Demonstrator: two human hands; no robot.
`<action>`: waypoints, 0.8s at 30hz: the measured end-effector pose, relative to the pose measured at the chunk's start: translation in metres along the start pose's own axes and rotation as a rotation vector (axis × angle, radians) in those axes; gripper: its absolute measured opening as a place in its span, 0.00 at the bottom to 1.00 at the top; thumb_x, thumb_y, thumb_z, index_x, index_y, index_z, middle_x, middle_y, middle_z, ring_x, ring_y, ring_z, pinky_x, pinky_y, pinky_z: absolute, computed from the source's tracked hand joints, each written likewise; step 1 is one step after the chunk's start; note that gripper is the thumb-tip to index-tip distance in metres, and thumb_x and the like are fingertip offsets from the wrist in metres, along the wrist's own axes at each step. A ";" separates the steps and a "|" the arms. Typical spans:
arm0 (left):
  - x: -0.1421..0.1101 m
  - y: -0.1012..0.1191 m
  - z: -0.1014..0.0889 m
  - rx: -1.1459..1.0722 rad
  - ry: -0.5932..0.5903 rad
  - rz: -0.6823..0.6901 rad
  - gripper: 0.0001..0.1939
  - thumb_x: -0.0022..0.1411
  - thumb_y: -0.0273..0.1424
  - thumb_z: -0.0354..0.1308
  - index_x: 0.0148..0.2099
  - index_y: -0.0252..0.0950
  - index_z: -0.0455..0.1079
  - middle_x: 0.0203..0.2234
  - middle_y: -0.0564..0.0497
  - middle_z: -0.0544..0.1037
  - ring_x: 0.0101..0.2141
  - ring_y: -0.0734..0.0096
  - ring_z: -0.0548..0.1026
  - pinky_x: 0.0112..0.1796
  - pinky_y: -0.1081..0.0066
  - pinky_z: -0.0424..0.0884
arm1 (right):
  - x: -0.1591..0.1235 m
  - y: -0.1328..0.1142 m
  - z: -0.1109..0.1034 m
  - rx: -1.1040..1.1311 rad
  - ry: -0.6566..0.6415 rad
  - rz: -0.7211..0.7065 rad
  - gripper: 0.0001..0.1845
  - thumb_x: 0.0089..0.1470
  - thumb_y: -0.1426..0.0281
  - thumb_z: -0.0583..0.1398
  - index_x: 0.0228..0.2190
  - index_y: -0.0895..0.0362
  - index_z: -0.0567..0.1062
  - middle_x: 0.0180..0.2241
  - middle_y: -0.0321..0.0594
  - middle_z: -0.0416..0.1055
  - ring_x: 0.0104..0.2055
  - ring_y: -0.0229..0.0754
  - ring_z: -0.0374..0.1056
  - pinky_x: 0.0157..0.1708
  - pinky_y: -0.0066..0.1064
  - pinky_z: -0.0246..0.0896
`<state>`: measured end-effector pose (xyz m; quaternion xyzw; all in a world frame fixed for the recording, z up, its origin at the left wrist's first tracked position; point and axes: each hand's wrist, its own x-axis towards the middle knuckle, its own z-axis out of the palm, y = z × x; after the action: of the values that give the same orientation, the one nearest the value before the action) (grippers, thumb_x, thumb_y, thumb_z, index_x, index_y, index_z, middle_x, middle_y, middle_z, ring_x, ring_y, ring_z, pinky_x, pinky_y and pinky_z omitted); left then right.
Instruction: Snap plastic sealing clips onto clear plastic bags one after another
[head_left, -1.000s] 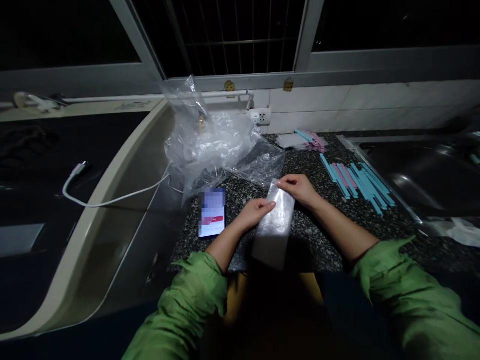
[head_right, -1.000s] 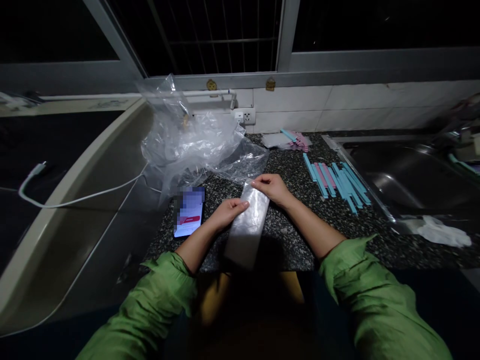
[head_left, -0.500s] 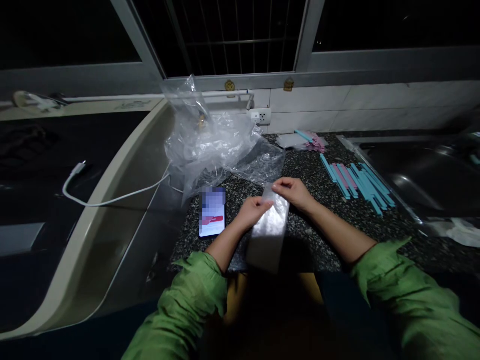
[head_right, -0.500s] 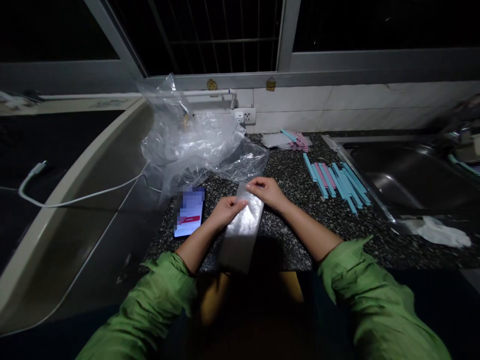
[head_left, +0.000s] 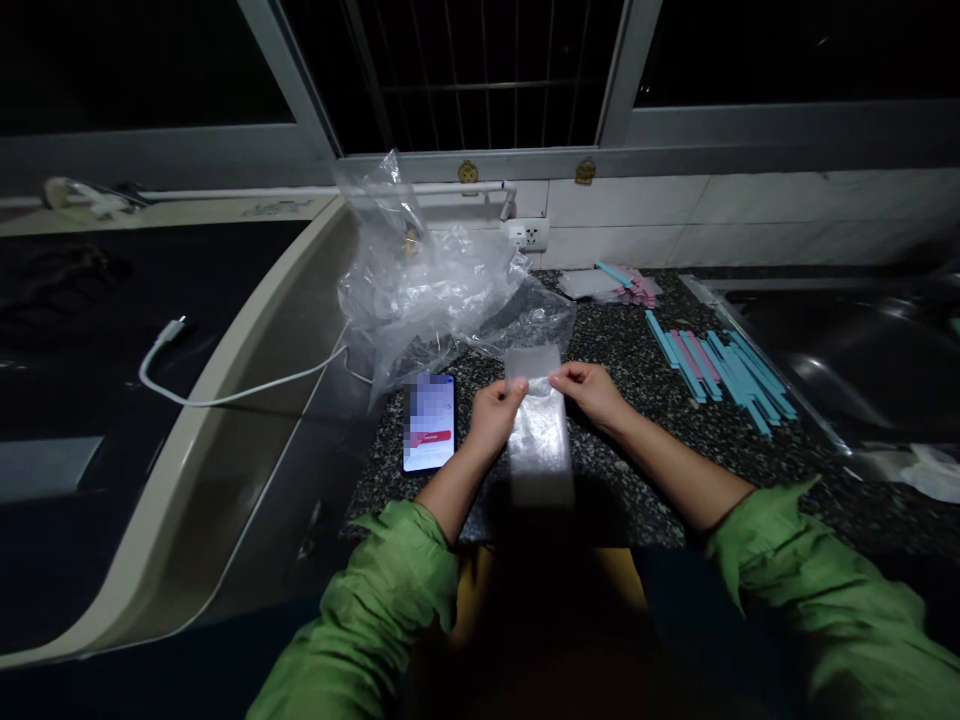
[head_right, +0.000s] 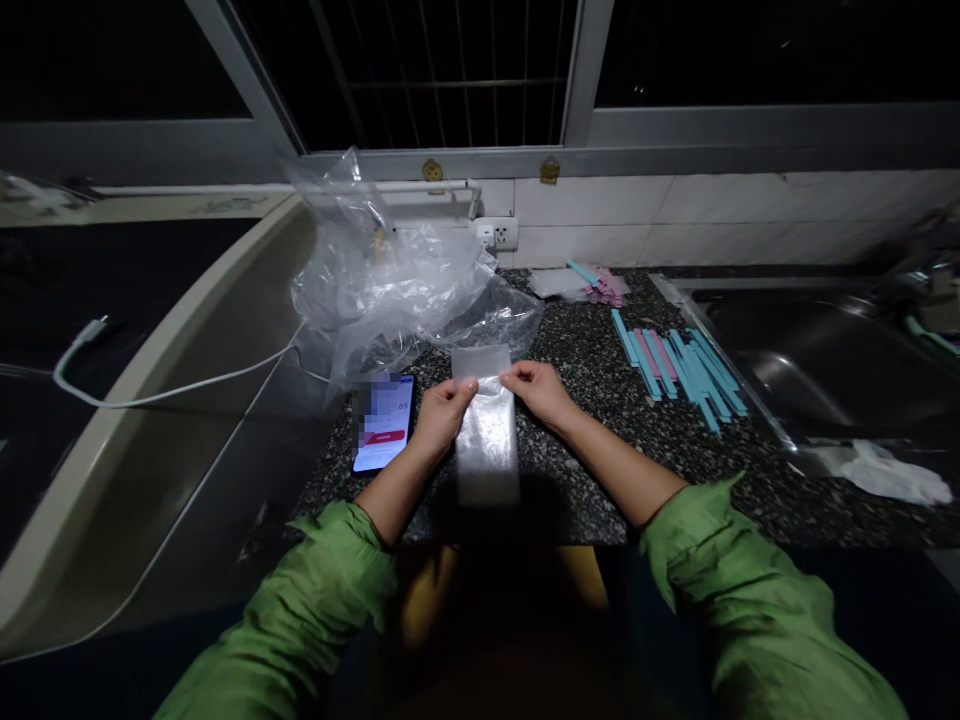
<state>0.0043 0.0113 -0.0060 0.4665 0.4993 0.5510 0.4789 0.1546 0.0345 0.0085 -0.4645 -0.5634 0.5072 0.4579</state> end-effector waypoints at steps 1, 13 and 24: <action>0.000 0.000 0.000 0.004 0.001 0.001 0.19 0.42 0.46 0.60 0.21 0.32 0.69 0.14 0.56 0.66 0.19 0.78 0.61 0.24 0.75 0.56 | 0.001 0.000 -0.001 -0.010 0.008 -0.006 0.18 0.32 0.57 0.64 0.17 0.59 0.67 0.19 0.31 0.62 0.23 0.32 0.55 0.28 0.27 0.51; 0.003 -0.005 -0.004 -0.040 0.113 0.030 0.19 0.44 0.45 0.59 0.25 0.32 0.70 0.19 0.54 0.72 0.23 0.75 0.66 0.28 0.74 0.61 | -0.009 0.000 0.004 -0.101 -0.130 -0.007 0.22 0.37 0.52 0.61 0.16 0.59 0.66 0.18 0.30 0.58 0.23 0.32 0.52 0.26 0.27 0.48; 0.001 -0.008 -0.003 -0.035 0.122 0.036 0.18 0.47 0.45 0.58 0.26 0.32 0.69 0.20 0.53 0.72 0.24 0.74 0.67 0.28 0.74 0.62 | -0.006 0.003 0.000 -0.158 -0.119 -0.030 0.22 0.36 0.51 0.61 0.16 0.59 0.66 0.18 0.31 0.58 0.23 0.33 0.52 0.26 0.27 0.47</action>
<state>0.0013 0.0123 -0.0140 0.4325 0.5096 0.5955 0.4457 0.1558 0.0284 0.0050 -0.4597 -0.6348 0.4810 0.3930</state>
